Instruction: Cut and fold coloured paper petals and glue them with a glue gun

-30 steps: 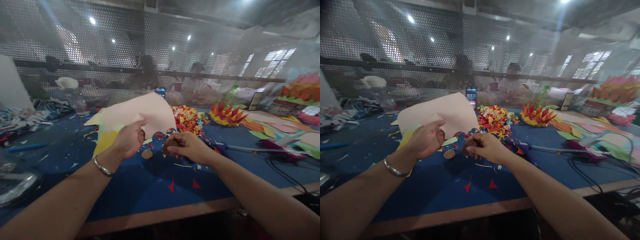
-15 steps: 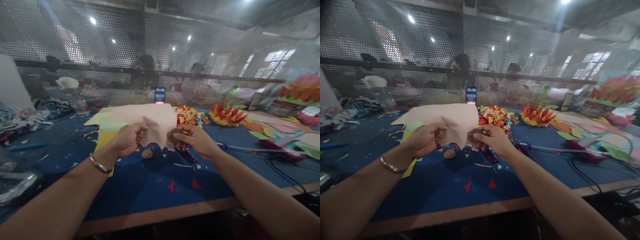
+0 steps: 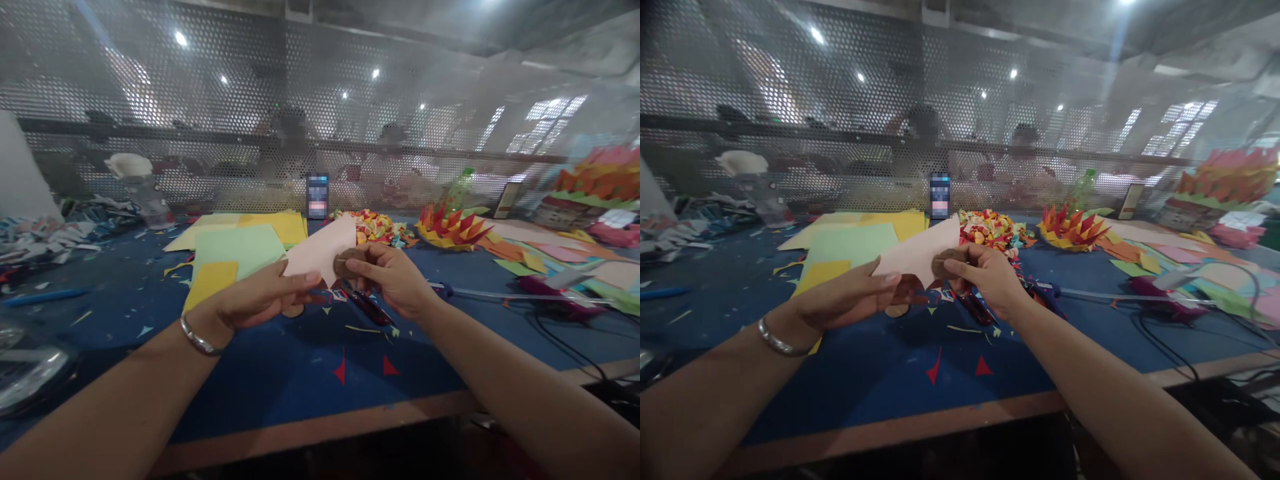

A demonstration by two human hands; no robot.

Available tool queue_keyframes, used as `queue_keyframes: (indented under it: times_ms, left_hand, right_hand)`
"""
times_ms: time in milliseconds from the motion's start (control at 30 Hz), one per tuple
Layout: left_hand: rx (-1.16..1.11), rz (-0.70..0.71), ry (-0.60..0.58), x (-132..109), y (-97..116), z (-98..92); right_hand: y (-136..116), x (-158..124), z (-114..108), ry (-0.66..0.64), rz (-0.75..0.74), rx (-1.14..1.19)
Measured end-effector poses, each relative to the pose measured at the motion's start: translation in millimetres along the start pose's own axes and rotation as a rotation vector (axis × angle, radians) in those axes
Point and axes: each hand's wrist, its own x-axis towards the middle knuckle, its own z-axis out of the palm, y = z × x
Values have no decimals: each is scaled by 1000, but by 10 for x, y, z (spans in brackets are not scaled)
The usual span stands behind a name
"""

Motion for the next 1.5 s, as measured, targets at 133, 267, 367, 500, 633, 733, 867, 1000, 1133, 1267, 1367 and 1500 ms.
queue_keyframes:
  times_ms: [133, 267, 367, 500, 633, 733, 867, 1000, 1133, 1267, 1367, 1500]
  left_hand:
    - [-82, -37, 151, 146, -111, 37]
    - [-185, -126, 177, 205, -198, 126]
    - [-272, -45, 210, 203, -250, 197]
    - [-350, 49, 311, 209, -307, 254]
    - [-346, 117, 303, 190, -298, 321]
    - [-265, 170, 201, 163, -291, 385]
    - [-187, 210, 269, 169, -350, 416]
    - [-121, 205, 366, 188, -362, 362]
    - [-20, 40, 493, 178, -292, 287]
    - [-9, -36, 566, 171, -259, 252]
    - [-45, 23, 513, 177, -246, 251]
    - [-119, 21, 491, 189, -230, 255]
  right_hand:
    - [12, 4, 35, 8, -22, -37]
    - [37, 11, 42, 14, -49, -24]
    - [48, 7, 33, 22, -70, 10]
    - [43, 1, 30, 7, -86, 21]
    - [43, 2, 37, 17, -75, 35]
    - [45, -5, 47, 19, -72, 38]
    - [54, -18, 74, 7, -100, -45]
    - [68, -22, 77, 8, -137, -173]
    - [26, -57, 54, 7, -253, -398]
    - [-39, -105, 61, -35, -311, -595]
    - [-45, -113, 67, -39, -337, -646]
    - [-22, -107, 58, -11, -373, -704]
